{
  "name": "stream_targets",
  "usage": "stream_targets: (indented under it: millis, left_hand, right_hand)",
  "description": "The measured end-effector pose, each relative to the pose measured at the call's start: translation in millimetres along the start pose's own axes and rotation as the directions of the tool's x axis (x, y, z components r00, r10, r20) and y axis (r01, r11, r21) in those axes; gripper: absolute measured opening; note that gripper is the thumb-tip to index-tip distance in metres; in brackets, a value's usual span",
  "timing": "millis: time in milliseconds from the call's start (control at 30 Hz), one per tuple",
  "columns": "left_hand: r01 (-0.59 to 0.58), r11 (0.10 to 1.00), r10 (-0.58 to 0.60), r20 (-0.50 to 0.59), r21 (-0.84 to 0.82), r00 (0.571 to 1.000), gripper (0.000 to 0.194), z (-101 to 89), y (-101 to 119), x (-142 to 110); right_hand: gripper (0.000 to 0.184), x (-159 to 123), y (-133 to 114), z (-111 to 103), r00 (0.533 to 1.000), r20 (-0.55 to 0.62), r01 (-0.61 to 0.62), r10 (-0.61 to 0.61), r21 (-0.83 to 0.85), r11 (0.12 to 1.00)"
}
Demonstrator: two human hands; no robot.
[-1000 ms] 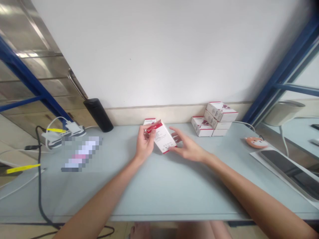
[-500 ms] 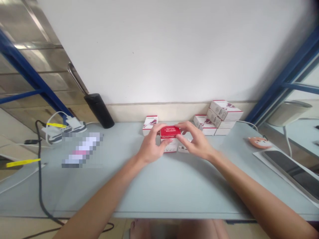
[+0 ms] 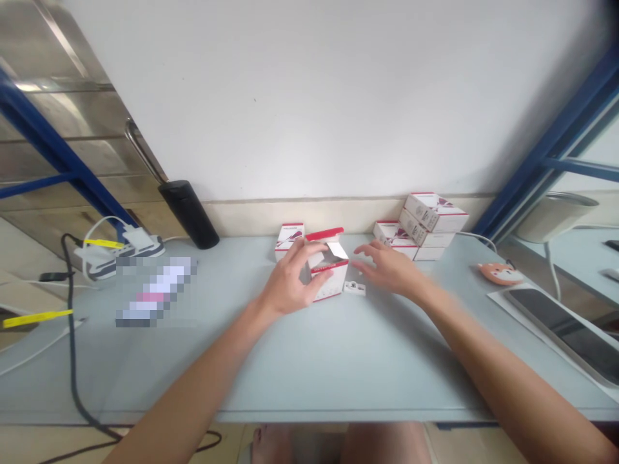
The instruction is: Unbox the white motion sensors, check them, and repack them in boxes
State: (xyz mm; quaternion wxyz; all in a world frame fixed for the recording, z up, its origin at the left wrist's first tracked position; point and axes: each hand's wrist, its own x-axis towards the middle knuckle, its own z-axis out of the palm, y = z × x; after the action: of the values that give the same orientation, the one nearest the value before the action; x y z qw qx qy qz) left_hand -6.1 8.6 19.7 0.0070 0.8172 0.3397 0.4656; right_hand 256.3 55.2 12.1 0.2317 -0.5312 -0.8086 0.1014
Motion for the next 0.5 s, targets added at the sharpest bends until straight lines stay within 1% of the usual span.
stream_targets:
  millis: [67,100,133,167,200,233,267,300,333,367,400,433,467,500]
  left_hand:
    - [0.073,0.995,-0.074,-0.011,-0.066,0.997,0.034,0.4,-5.9,0.1]
    - [0.105,0.987,-0.107,-0.014,-0.12,0.994,0.037,1.6,-8.2,-0.4]
    - [0.128,0.976,-0.133,-0.015,-0.178,0.991,0.042,3.4,-9.9,-1.2]
    - [0.148,0.963,-0.156,-0.016,-0.226,0.988,0.047,5.5,-10.7,-2.2]
    - [0.167,0.953,-0.178,-0.021,-0.251,0.984,0.05,7.6,-10.7,-3.2]
    - [0.185,0.951,-0.199,-0.031,-0.247,0.98,0.05,9.5,-10.0,-4.1]
    - [0.203,0.955,-0.217,-0.043,-0.218,0.975,0.048,11.1,-8.6,-4.8]
    - [0.216,0.96,-0.229,-0.057,-0.177,0.972,0.045,12.1,-6.9,-5.3]
    - [0.22,0.966,-0.231,-0.069,-0.139,0.971,0.042,12.6,-4.8,-5.5]
    - [0.209,0.972,-0.218,-0.073,-0.111,0.973,0.04,12.7,-2.5,-5.4]
    - [0.181,0.979,-0.188,-0.073,-0.096,0.979,0.039,12.6,-0.2,-5.2]
    - [0.141,0.986,-0.147,-0.072,-0.088,0.986,0.039,12.4,2.1,-5.0]
    - [0.092,0.992,-0.098,-0.074,-0.084,0.992,0.041,12.4,4.4,-4.7]
    - [0.042,0.996,-0.048,-0.082,-0.078,0.995,0.043,12.8,6.7,-4.5]
  right_hand:
    - [0.023,1.3,8.5,2.3,0.993,0.112,-0.023,0.034,-0.098,0.995]
    - [0.018,2.2,10.5,1.9,0.987,0.157,-0.027,0.045,-0.114,0.993]
    - [0.017,3.1,10.5,0.4,0.983,0.175,-0.028,0.047,-0.113,0.993]
    - [0.017,3.6,8.3,-2.3,0.988,0.147,-0.028,0.041,-0.093,0.995]
    - [0.017,3.5,3.7,-5.8,0.998,0.066,-0.021,0.024,-0.049,0.999]
    - [0.016,2.3,-3.4,-9.8,0.998,-0.06,0.003,-0.002,0.024,1.0]
    - [0.014,-0.2,-12.8,-13.7,0.975,-0.22,0.056,-0.03,0.115,0.992]
    - [0.011,-4.1,-23.9,-17.0,0.917,-0.394,0.149,-0.059,0.203,0.968]
    - [0.009,-9.2,-35.9,-19.2,0.845,-0.528,0.262,-0.086,0.267,0.928]
    - [0.007,-15.0,-47.9,-19.9,0.78,-0.611,0.377,-0.139,0.28,0.883]
    - [0.004,-20.8,-58.8,-19.0,0.738,-0.631,0.487,-0.238,0.255,0.836]
    - [0.004,-26.1,-67.9,-16.7,0.7,-0.624,0.581,-0.347,0.215,0.785]
    - [0.01,-30.3,-74.5,-13.5,0.659,-0.622,0.647,-0.424,0.181,0.741]
    - [0.014,-32.9,-78.5,-9.8,0.62,-0.624,0.688,-0.476,0.14,0.713]
